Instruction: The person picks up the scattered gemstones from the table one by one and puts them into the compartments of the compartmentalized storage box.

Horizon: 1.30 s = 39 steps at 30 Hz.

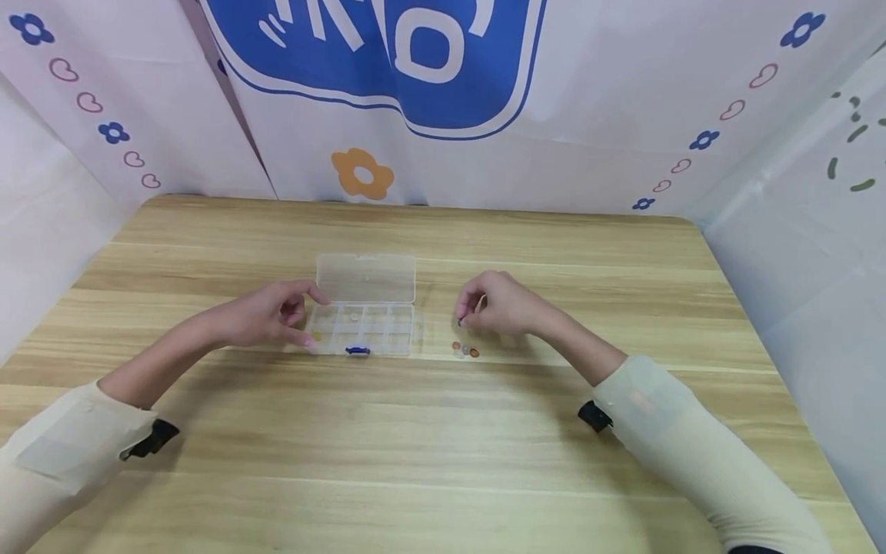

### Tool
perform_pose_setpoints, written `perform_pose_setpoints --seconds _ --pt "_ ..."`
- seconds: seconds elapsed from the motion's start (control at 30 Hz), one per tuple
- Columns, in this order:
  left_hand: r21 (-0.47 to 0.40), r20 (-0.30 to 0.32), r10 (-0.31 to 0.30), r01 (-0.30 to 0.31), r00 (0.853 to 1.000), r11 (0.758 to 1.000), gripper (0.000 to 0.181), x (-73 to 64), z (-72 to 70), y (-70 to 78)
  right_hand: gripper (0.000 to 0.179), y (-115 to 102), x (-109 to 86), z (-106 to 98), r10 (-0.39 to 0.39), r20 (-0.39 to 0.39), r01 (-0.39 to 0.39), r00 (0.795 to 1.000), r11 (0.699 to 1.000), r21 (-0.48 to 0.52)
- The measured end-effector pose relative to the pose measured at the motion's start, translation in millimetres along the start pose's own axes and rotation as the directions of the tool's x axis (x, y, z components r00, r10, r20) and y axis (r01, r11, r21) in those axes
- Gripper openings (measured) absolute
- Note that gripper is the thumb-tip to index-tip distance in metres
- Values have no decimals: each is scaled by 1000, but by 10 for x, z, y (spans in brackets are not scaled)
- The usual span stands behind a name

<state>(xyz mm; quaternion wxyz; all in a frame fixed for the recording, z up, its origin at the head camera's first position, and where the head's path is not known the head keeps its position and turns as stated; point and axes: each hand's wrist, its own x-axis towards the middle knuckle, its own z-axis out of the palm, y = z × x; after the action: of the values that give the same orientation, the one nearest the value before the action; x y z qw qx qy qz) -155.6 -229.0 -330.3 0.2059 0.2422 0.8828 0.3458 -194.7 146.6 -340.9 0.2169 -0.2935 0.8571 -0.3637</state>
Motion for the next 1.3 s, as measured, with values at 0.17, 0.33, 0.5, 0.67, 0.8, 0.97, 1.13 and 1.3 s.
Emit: perform_pose_setpoints --seconds 0.17,0.33,0.5,0.67,0.8,0.97,1.13,1.3 --pt "-23 -12 7 -7 1000 1000 53 -9 11 -14 6 -36 12 3 -11 6 11 1000 1000 10" --pt "-46 -24 10 -11 1000 999 54 -19 24 -19 7 -70 27 10 -36 9 36 999 999 15" --pt "-67 -34 -9 7 999 998 56 -17 36 -41 8 -79 54 18 -76 7 76 997 997 20" --pt "-100 -49 -6 1 999 995 56 -21 45 -39 7 -95 76 24 -96 8 95 995 995 24" --pt "-127 -54 -23 16 998 992 55 -29 43 -31 7 -117 98 27 -101 4 101 995 995 22" --pt "-144 -51 -43 35 998 989 55 -31 44 -38 3 -169 132 35 -113 5 113 994 993 22" --pt "-147 -49 -42 35 998 989 56 -32 43 -42 4 -193 170 53 -125 5 125 992 992 26" --pt "-154 -53 -41 32 998 988 56 -35 52 -50 7 -194 195 66 -119 -1 119 993 993 27"
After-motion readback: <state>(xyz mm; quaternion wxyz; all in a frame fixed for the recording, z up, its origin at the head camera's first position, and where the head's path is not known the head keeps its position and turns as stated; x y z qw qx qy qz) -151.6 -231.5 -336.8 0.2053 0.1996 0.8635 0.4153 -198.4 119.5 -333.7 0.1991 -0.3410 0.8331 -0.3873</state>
